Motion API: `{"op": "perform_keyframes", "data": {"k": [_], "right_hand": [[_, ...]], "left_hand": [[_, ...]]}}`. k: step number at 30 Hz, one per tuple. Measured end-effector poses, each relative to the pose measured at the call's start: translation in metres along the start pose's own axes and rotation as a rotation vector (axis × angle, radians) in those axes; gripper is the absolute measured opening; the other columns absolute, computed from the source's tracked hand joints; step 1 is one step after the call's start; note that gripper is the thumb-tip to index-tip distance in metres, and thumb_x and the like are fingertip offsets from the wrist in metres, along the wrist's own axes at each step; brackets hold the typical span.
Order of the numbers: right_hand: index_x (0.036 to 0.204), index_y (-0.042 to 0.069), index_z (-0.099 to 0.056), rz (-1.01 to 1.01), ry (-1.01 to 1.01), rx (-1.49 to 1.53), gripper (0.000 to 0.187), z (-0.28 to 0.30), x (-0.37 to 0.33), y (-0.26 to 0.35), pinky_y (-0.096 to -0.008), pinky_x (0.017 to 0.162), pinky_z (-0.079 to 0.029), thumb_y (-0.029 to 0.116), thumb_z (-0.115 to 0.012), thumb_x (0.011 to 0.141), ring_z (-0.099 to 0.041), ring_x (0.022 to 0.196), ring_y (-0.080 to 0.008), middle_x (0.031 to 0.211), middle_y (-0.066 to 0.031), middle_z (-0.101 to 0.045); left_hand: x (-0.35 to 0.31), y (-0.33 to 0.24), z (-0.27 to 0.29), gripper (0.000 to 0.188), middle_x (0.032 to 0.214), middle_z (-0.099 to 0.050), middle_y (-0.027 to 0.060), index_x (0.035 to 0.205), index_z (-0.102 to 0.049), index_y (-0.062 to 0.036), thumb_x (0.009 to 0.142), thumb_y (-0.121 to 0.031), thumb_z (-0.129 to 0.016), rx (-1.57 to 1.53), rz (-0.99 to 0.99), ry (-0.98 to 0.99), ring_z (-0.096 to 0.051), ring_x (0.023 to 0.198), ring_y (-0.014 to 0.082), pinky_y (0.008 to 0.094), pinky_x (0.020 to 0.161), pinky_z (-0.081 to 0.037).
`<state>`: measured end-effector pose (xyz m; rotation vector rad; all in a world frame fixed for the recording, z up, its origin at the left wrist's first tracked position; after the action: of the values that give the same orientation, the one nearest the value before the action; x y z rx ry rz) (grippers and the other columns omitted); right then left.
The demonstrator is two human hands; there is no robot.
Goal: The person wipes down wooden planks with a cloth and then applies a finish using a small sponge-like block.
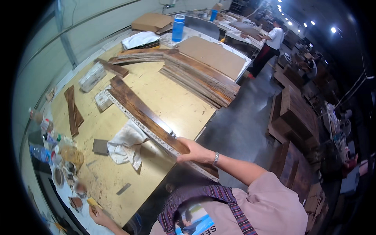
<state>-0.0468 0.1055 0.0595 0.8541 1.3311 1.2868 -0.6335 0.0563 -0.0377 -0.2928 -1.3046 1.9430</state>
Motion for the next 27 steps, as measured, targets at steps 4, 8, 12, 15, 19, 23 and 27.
{"op": "perform_keyframes", "data": {"k": [4,8,12,15,19,23,27], "right_hand": [[0.131,-0.009,-0.049,0.0,-0.258,-0.317,0.081,0.068,-0.01,0.036,-0.0343,0.106,-0.04,0.033,-0.082,0.07,-0.054,0.121,-0.0233,0.129,-0.0224,-0.057],[0.124,-0.005,-0.06,0.166,-0.543,-0.683,0.073,0.167,-0.003,0.093,-0.0369,0.094,-0.051,0.033,-0.081,0.066,-0.067,0.104,-0.0309,0.116,-0.0237,-0.066],[0.116,-0.006,-0.065,0.192,-0.715,-0.862,0.068,0.282,0.033,0.103,-0.0383,0.092,-0.052,0.033,-0.08,0.062,-0.067,0.1,-0.0353,0.107,-0.025,-0.069],[0.104,-0.006,-0.069,0.096,-0.662,-0.79,0.06,0.339,0.067,0.087,-0.0391,0.085,-0.052,0.034,-0.08,0.061,-0.068,0.09,-0.0354,0.095,-0.0252,-0.07],[0.093,-0.006,-0.07,0.022,-0.633,-0.842,0.057,0.383,0.101,0.052,-0.0399,0.081,-0.052,0.039,-0.08,0.06,-0.068,0.084,-0.0354,0.087,-0.0252,-0.07],[0.1,-0.008,-0.068,0.059,-0.649,-0.905,0.068,0.39,0.114,0.031,-0.0407,0.085,-0.052,0.045,-0.08,0.059,-0.067,0.094,-0.0363,0.101,-0.0278,-0.068],[0.098,-0.008,-0.066,-0.024,-0.546,-1.086,0.065,0.362,0.119,0.054,-0.0413,0.088,-0.052,0.044,-0.079,0.061,-0.064,0.1,-0.0383,0.109,-0.0295,-0.065]], "left_hand": [[-0.024,-0.05,-0.06,0.039,0.119,-0.06,0.012,0.132,-0.053,0.0059,0.094,0.002,-0.057,-0.301,-0.055,0.153,-0.059,0.098,0.0171,0.028,0.086,-0.048],[-0.058,-0.119,-0.106,0.042,0.116,-0.059,0.011,0.132,-0.053,0.0048,0.091,0.005,-0.057,-0.314,-0.098,0.298,-0.058,0.097,0.0147,0.0271,0.084,-0.049],[-0.088,-0.151,-0.15,0.041,0.113,-0.056,0.0081,0.128,-0.055,0.0042,0.087,0.004,-0.06,-0.299,-0.044,0.384,-0.056,0.092,0.0128,0.0244,0.076,-0.048],[-0.114,-0.172,-0.17,0.041,0.109,-0.056,0.0058,0.125,-0.058,0.0037,0.085,0.003,-0.062,-0.295,-0.051,0.4,-0.055,0.096,0.0138,0.026,0.079,-0.048],[-0.141,-0.185,-0.184,0.038,0.107,-0.057,0.0054,0.121,-0.061,0.003,0.083,0.001,-0.063,-0.219,-0.05,0.402,-0.054,0.097,0.016,0.028,0.081,-0.047],[-0.155,-0.199,-0.197,0.036,0.105,-0.058,0.0041,0.122,-0.061,0.0018,0.086,0.001,-0.062,-0.184,-0.131,0.401,-0.054,0.089,0.0109,0.023,0.074,-0.045],[-0.163,-0.217,-0.205,0.036,0.106,-0.059,0.004,0.123,-0.061,0.0017,0.087,0.002,-0.061,-0.181,-0.108,0.426,-0.054,0.089,0.0103,0.0227,0.075,-0.047]]}}
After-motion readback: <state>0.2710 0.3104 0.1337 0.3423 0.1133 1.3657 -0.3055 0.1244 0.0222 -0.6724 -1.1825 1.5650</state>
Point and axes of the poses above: each hand's wrist, its own x-axis towards the middle knuckle, its own z-axis out of the back of the hand, y = z × x, the point moved 10 cm from there along x, towards the middle knuckle
